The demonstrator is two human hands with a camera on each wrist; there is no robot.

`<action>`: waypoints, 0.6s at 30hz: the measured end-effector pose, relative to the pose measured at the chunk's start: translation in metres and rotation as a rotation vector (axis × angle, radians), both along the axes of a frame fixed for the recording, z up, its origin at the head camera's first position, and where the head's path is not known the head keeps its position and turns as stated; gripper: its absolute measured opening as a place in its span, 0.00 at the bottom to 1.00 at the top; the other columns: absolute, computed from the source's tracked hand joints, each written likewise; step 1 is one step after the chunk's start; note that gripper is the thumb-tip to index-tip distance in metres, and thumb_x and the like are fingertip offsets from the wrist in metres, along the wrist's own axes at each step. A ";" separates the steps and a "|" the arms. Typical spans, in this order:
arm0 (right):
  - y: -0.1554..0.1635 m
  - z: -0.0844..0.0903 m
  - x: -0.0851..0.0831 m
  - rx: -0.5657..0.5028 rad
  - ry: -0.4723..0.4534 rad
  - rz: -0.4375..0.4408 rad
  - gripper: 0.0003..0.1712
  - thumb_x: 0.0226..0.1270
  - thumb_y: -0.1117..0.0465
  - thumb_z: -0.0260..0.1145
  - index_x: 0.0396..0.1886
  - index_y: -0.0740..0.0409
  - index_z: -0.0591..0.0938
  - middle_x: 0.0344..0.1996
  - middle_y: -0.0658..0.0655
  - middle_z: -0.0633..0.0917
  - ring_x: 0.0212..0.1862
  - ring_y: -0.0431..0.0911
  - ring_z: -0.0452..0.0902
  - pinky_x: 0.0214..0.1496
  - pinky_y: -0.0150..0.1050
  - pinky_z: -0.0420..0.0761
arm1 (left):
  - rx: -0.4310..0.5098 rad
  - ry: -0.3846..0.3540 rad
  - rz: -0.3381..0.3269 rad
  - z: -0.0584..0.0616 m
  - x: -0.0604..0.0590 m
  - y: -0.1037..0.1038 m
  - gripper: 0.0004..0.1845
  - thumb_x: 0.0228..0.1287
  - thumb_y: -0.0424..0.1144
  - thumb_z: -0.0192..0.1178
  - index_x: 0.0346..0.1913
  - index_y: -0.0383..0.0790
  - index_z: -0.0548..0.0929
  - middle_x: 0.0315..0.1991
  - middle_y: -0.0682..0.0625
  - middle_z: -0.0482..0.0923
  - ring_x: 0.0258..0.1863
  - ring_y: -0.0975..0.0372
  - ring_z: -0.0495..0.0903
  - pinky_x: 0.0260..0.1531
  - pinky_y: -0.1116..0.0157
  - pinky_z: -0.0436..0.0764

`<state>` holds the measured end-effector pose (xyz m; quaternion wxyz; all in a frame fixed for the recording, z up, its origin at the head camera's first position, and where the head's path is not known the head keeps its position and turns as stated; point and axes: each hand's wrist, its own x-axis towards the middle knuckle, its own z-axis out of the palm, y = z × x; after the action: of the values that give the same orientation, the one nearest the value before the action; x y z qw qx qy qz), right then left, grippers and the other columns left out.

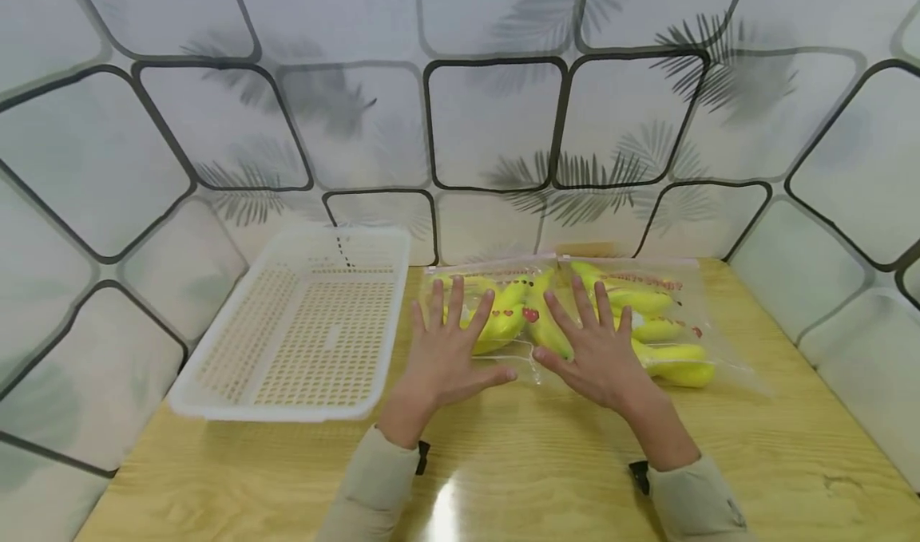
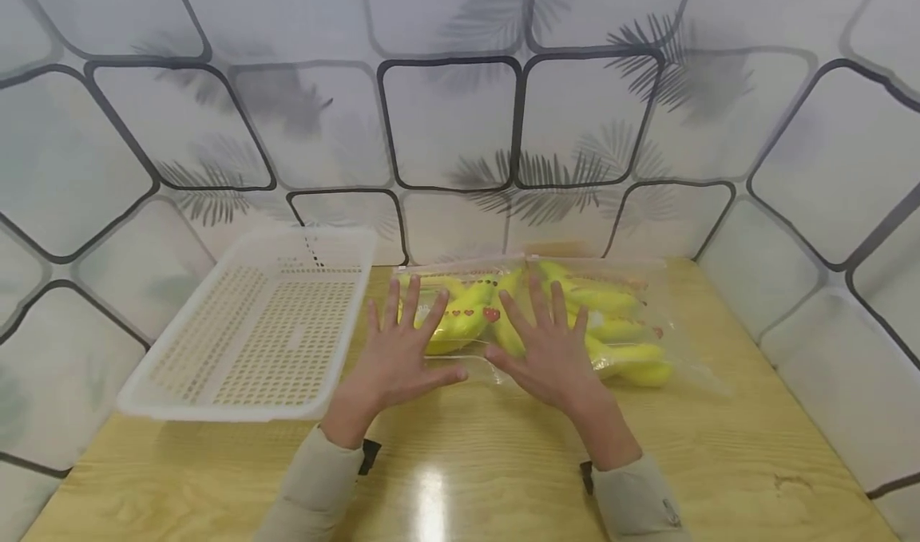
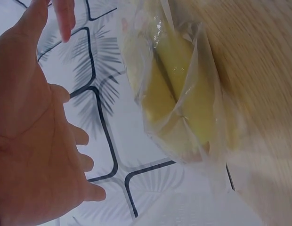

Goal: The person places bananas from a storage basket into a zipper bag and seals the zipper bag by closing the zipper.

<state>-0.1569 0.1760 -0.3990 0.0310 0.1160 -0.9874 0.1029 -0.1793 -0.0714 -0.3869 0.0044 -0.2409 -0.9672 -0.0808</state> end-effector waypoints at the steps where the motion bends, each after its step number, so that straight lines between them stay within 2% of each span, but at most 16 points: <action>1: -0.001 -0.001 0.001 -0.004 -0.006 0.002 0.49 0.69 0.27 0.49 0.81 0.42 0.47 0.79 0.57 0.30 0.77 0.60 0.19 0.65 0.79 0.35 | -0.002 0.001 -0.004 0.000 0.001 0.000 0.58 0.54 0.82 0.47 0.80 0.58 0.38 0.79 0.41 0.21 0.77 0.41 0.24 0.70 0.34 0.38; 8: -0.008 -0.006 0.002 -0.051 -0.021 0.028 0.49 0.68 0.28 0.52 0.81 0.41 0.48 0.79 0.56 0.30 0.78 0.62 0.23 0.66 0.79 0.36 | 0.030 -0.040 -0.007 -0.006 0.004 -0.007 0.57 0.55 0.80 0.50 0.80 0.57 0.39 0.79 0.42 0.21 0.75 0.45 0.19 0.70 0.36 0.32; 14: -0.010 0.000 -0.001 -0.041 0.002 0.041 0.49 0.69 0.28 0.52 0.81 0.41 0.48 0.79 0.55 0.30 0.78 0.59 0.21 0.66 0.78 0.37 | 0.028 -0.008 -0.016 -0.007 0.001 -0.009 0.57 0.56 0.80 0.48 0.80 0.57 0.38 0.79 0.41 0.22 0.75 0.45 0.19 0.71 0.36 0.36; 18: -0.009 0.005 0.000 -0.033 -0.008 0.042 0.49 0.69 0.29 0.51 0.81 0.43 0.48 0.79 0.56 0.30 0.78 0.60 0.21 0.66 0.78 0.37 | 0.038 -0.017 -0.016 -0.007 -0.001 -0.008 0.57 0.56 0.80 0.48 0.80 0.57 0.37 0.79 0.40 0.24 0.76 0.44 0.21 0.71 0.35 0.37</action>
<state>-0.1570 0.1669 -0.3945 0.0265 0.1360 -0.9830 0.1203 -0.1802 -0.0793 -0.3939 0.0000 -0.2479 -0.9635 -0.1011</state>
